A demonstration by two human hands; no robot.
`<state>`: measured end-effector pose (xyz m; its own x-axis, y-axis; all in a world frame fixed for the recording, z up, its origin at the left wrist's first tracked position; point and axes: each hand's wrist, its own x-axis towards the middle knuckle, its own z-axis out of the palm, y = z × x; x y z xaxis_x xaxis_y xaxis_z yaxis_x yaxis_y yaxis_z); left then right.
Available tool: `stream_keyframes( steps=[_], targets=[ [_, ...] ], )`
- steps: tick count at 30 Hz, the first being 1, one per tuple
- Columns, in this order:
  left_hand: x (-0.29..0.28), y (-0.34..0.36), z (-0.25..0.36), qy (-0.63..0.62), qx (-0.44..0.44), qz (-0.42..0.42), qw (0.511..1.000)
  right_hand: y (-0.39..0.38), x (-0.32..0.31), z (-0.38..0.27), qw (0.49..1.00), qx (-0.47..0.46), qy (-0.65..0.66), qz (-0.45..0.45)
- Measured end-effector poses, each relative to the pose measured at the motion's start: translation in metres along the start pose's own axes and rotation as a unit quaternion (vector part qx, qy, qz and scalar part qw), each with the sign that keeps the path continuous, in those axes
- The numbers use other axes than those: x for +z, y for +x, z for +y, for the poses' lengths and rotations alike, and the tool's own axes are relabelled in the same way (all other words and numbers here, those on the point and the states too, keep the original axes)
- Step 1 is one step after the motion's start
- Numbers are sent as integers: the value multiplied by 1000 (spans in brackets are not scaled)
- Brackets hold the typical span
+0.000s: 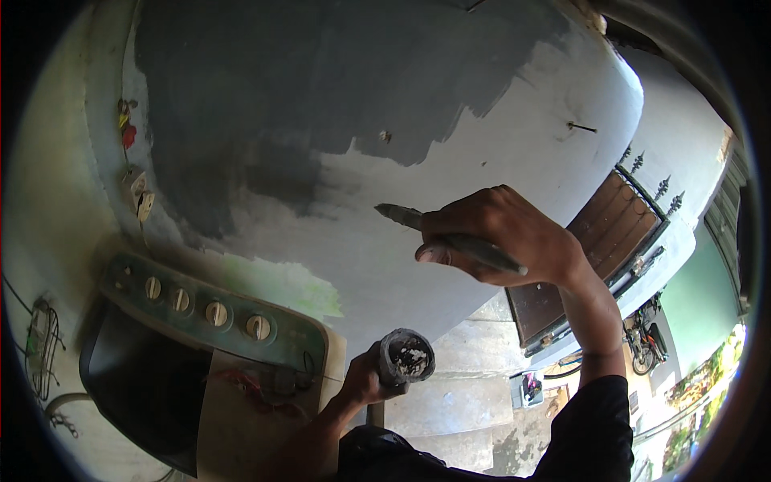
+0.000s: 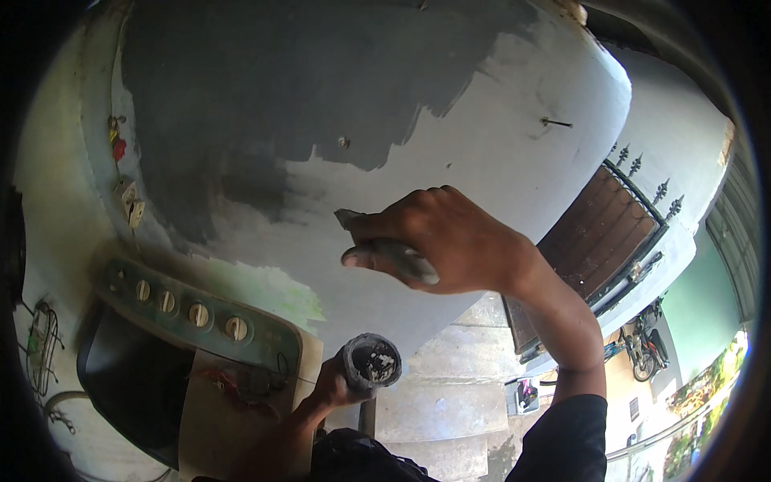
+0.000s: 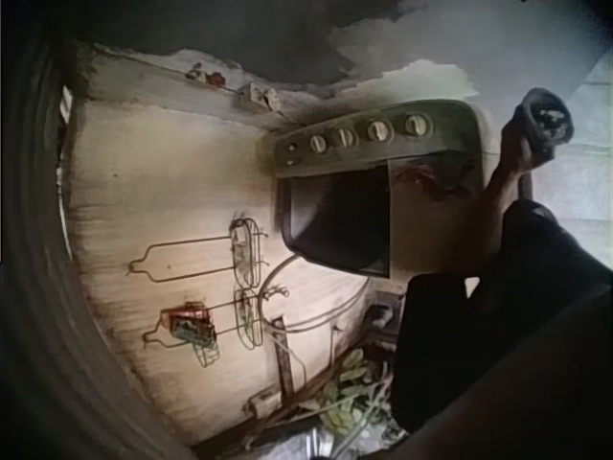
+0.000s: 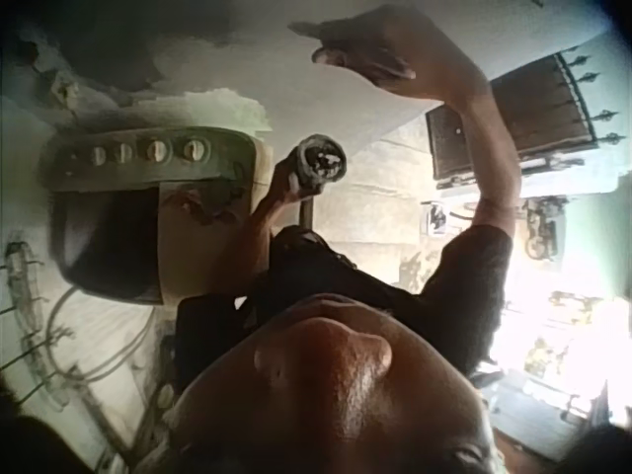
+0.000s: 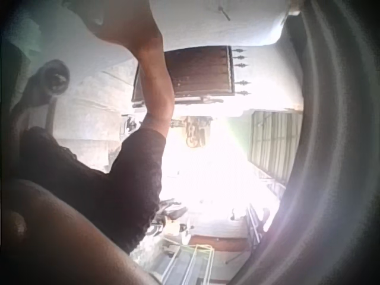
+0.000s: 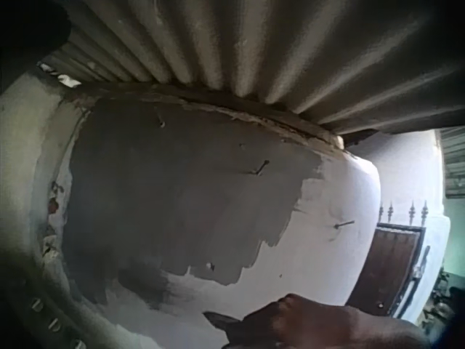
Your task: Painting a wall using a brush and a container of grey paint.
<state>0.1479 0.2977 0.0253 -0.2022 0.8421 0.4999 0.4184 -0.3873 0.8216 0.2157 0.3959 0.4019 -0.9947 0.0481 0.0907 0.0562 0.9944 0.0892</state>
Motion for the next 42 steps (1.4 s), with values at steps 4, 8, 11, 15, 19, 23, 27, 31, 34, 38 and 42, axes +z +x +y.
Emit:
stream_keyframes(
  steps=[4, 8, 11, 15, 19, 23, 27, 31, 34, 38, 42],
  targets=[
    [-2, 3, 7, -2, 4, 7, 1000, 4, 9, 31, 993, -63, -58, 82],
    [-3, 4, 6, -15, 6, -1, 1000, 7, -12, 29, 956, -82, -191, 208],
    [-3, 3, 5, -12, 14, -4, 1000, 7, -17, 16, 951, -61, -190, 238],
    [1, 3, -4, -21, 13, -8, 1000, 18, 17, 20, 971, -75, -90, 210],
    [-6, 5, 5, -26, 5, -8, 1000, 12, 19, 18, 968, -32, -107, 225],
    [-7, 5, 8, -42, -5, -4, 999, 6, 29, 6, 963, -30, -32, 265],
    [-7, 1, 5, -62, -1, -8, 998, 8, 60, 10, 952, 11, -1, 305],
    [-9, 4, 7, -56, -1, -7, 998, -3, 71, 8, 927, 41, 26, 372],
    [-8, 5, 3, -54, 4, -8, 998, 2, 92, 20, 892, -42, 54, 446],
    [-8, 5, -4, -71, -4, -8, 997, 3, 103, 23, 930, 91, 108, 341],
    [-8, 7, -5, -86, -12, -8, 996, 0, 110, 24, 887, 38, 119, 445]
  ],
)
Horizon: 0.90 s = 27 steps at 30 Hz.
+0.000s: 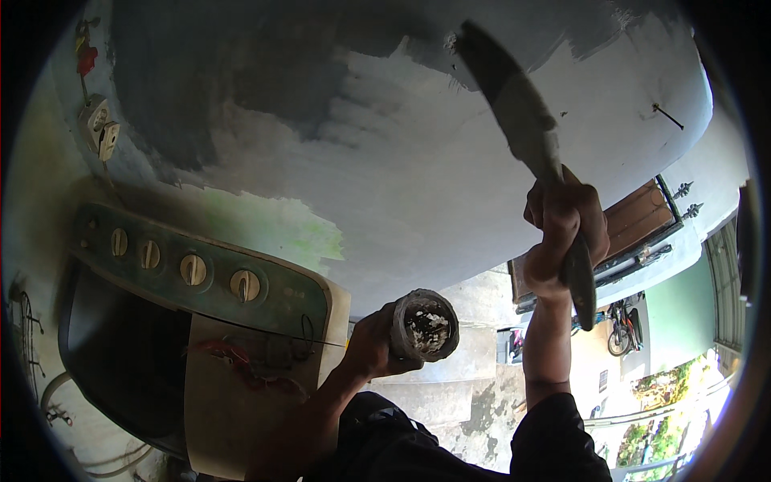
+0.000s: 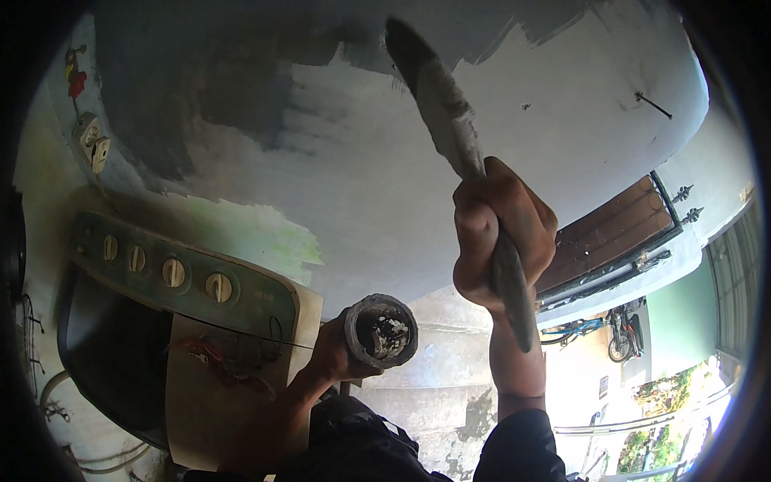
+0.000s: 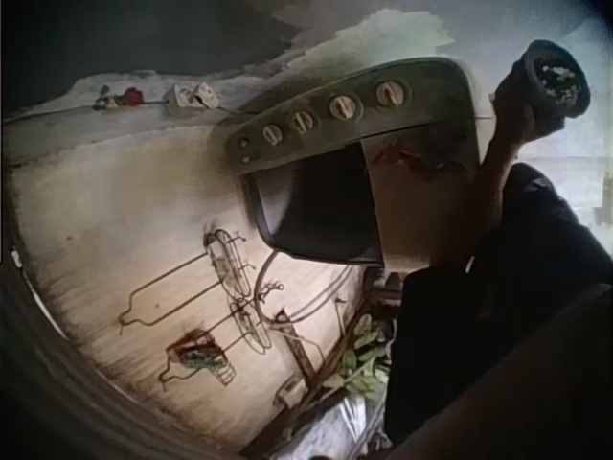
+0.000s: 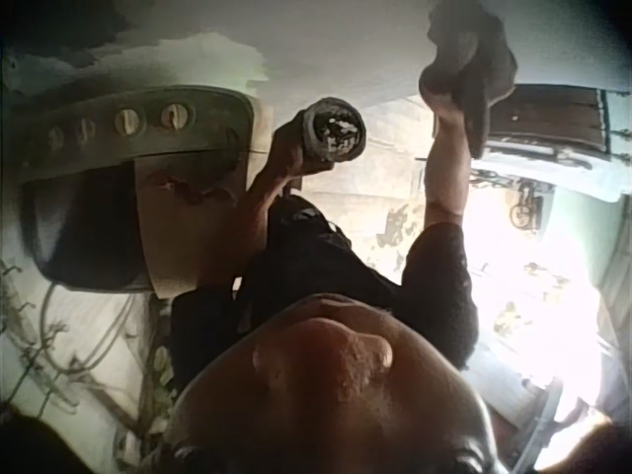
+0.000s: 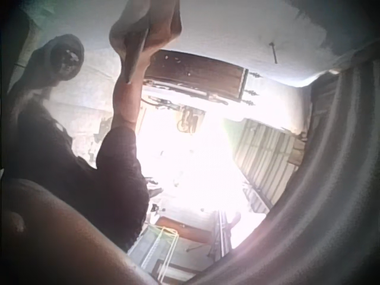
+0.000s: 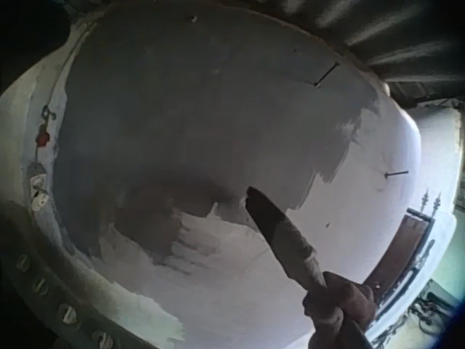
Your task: Painting a wall using a brush and a container of grey paint.
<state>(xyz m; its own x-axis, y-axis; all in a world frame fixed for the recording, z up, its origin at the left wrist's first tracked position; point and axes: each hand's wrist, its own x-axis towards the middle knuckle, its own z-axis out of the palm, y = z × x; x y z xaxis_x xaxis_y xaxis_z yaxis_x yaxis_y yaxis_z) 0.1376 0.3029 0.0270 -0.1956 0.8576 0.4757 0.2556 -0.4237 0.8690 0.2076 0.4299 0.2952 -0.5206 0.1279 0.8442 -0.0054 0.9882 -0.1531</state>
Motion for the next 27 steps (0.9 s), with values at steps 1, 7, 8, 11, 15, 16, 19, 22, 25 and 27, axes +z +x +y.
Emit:
stream_keyframes(
  steps=[1, 7, 8, 11, 15, 16, 19, 22, 25, 27],
  targets=[
    [0, 0, 1, 1, -12, -3, 1000, 1, 4, 5, 997, -57, -40, 18],
    [-2, -1, 6, 5, -34, 2, 999, -12, -12, -11, 997, 41, -62, 2],
    [-1, -2, 7, 5, -37, 9, 999, -26, -23, -6, 998, 43, 37, 29],
    [0, -4, 14, -7, -12, 53, 998, -90, -98, -10, 973, 19, -231, 19],
    [-4, 3, 11, -35, -3, 54, 998, -119, -125, -24, 998, 42, -39, 2],
    [-6, 0, 13, -9, 9, 68, 998, -121, -123, -26, 986, 127, 100, -32],
    [-8, 2, 7, 6, 77, 84, 993, -126, -107, -58, 919, 350, 176, -37],
    [1, -4, -5, -39, 50, 61, 996, -118, -62, -86, 900, 420, 115, -2],
    [1, -5, -11, 47, 109, 50, 992, -122, -32, -78, 920, 368, 87, -105],
    [2, -10, -17, 85, 121, 46, 988, -116, -11, -77, 891, 397, 78, -207]
  ],
)
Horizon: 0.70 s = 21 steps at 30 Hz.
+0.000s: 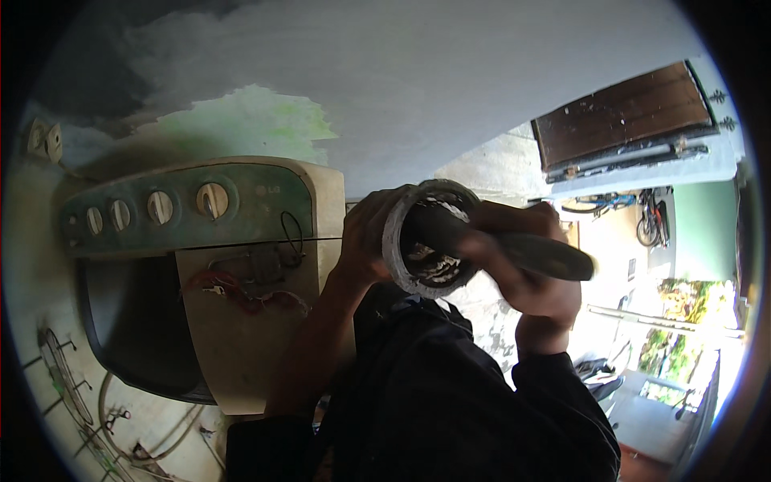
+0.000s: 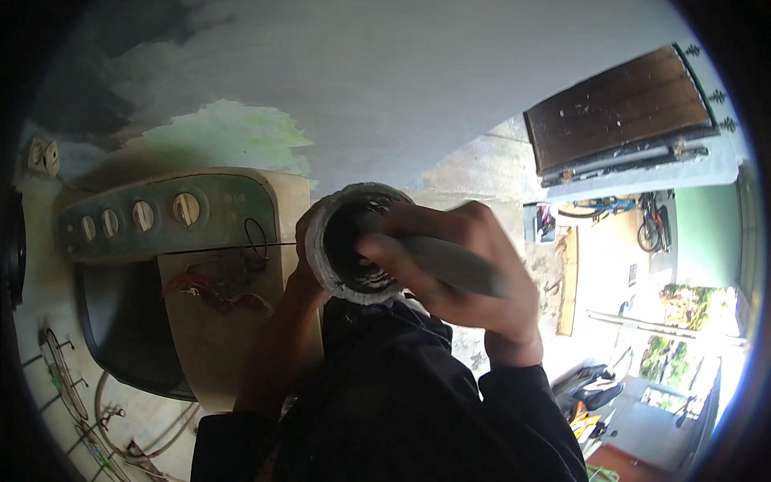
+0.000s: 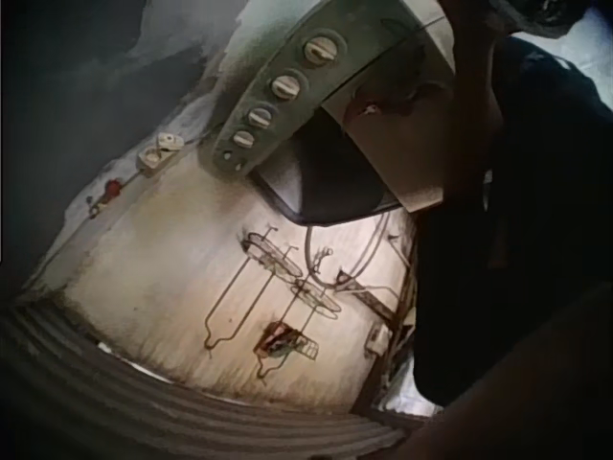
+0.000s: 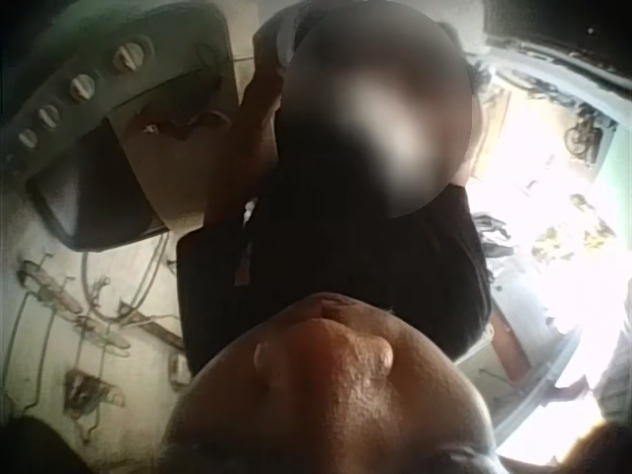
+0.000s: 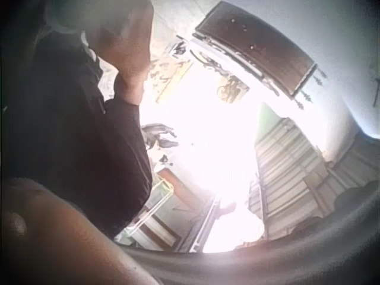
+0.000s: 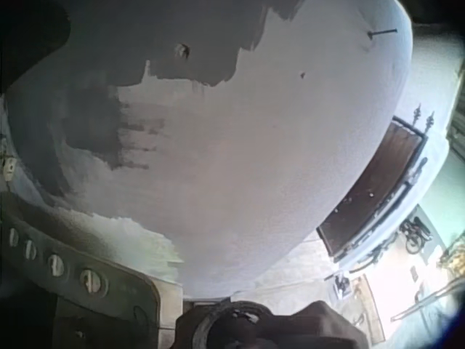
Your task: Painting a wall using a brush and a container of grey paint.
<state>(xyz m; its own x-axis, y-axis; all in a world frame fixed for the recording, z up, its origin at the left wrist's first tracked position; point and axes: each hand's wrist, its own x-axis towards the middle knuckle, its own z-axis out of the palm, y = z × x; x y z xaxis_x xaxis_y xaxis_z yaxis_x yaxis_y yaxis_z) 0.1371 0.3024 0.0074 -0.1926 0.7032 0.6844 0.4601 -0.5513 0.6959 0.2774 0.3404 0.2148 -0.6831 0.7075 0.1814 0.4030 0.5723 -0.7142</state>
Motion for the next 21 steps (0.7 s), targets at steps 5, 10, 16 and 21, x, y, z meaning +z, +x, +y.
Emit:
stream_keyframes(
  steps=[5, 10, 16, 21],
  targets=[
    [5, -9, 8, -111, -180, -44, 976, -10, 6, 18, 998, 50, 26, -3],
    [8, -15, 3, -79, -133, -25, 988, -38, -20, 15, 958, 61, 188, 208],
    [7, -12, 0, -76, -88, -8, 993, -43, -26, 10, 945, 73, 155, 279],
    [5, -9, 1, -85, -100, 4, 991, -36, -8, 16, 940, 119, 219, 232]
  ],
)
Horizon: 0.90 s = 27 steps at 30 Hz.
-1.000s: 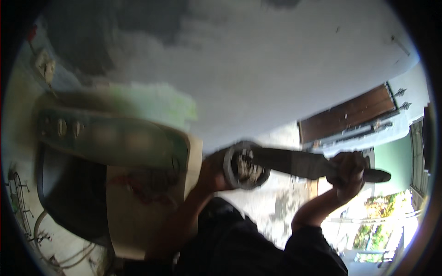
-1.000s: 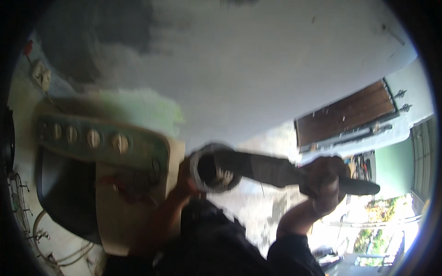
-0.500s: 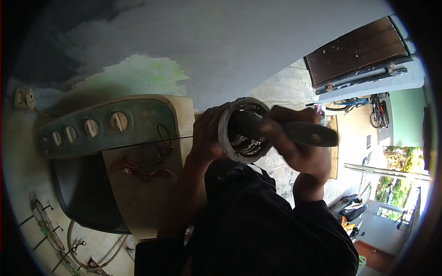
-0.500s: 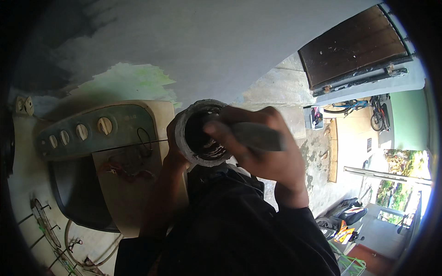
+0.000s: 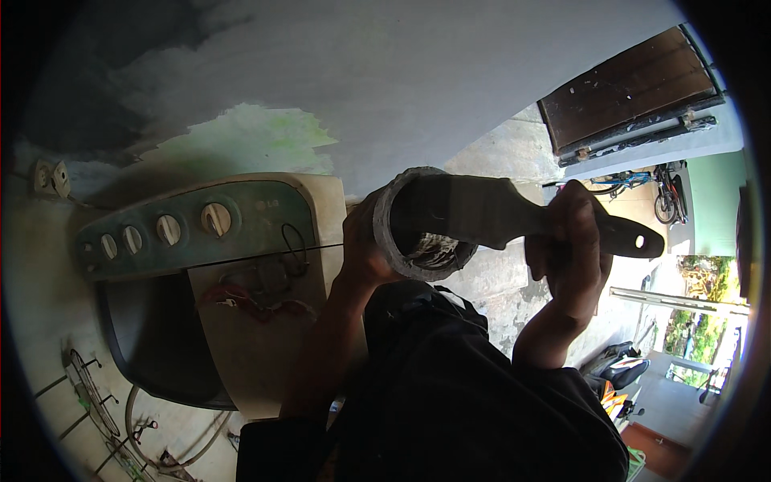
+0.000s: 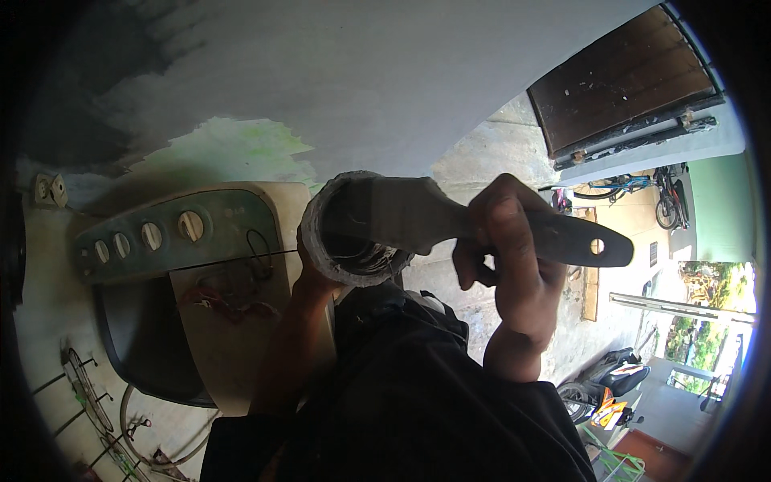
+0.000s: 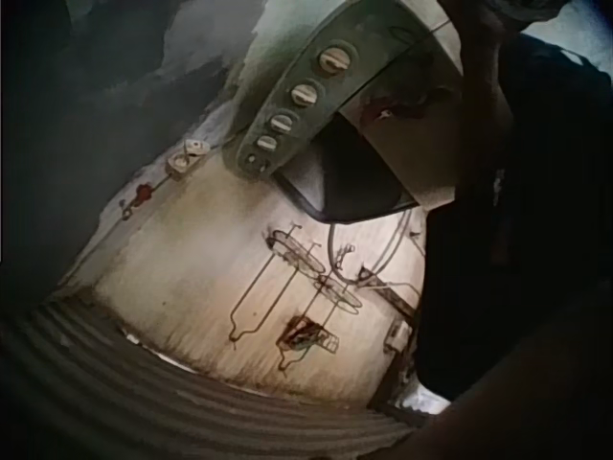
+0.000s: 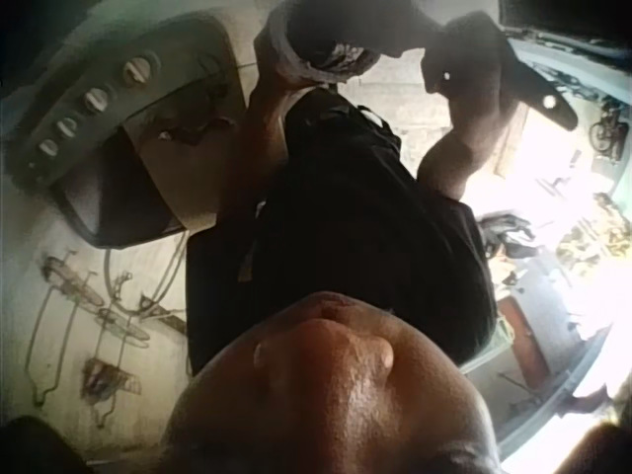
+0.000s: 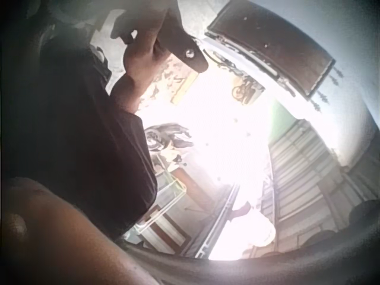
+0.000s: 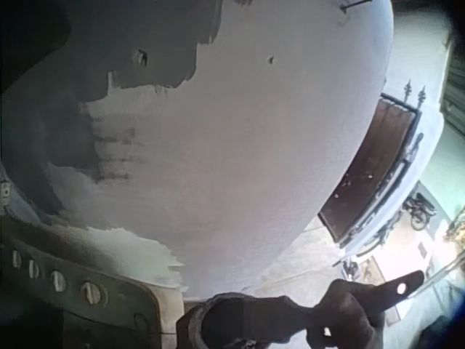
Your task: Painting a wall using a brush and a container of grey paint.
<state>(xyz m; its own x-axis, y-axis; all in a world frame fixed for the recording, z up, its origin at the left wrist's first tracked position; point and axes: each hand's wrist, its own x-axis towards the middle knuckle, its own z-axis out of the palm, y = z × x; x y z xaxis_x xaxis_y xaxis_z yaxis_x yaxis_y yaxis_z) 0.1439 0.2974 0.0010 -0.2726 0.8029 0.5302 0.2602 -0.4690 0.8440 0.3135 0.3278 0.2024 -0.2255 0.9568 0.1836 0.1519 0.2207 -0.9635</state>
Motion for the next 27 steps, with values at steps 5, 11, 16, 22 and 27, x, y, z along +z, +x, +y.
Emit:
stream_keyframes(
  steps=[5, 11, 16, 22, 27],
  targets=[
    [0, 7, 0, 52, 53, 29, 997, 0, 1, 5, 990, 68, 122, -36],
    [-2, 11, 10, 45, 52, 34, 997, 2, -12, 10, 992, 66, 102, -17],
    [-2, 2, 0, 23, 27, 43, 998, -4, -19, 4, 995, 62, 76, 3],
    [-10, 17, 11, 184, 120, 33, 975, -14, -23, 0, 997, 61, 28, -26],
    [-3, 33, 18, 236, 216, 62, 945, -9, -23, -8, 976, -50, -188, -100]
  ],
)
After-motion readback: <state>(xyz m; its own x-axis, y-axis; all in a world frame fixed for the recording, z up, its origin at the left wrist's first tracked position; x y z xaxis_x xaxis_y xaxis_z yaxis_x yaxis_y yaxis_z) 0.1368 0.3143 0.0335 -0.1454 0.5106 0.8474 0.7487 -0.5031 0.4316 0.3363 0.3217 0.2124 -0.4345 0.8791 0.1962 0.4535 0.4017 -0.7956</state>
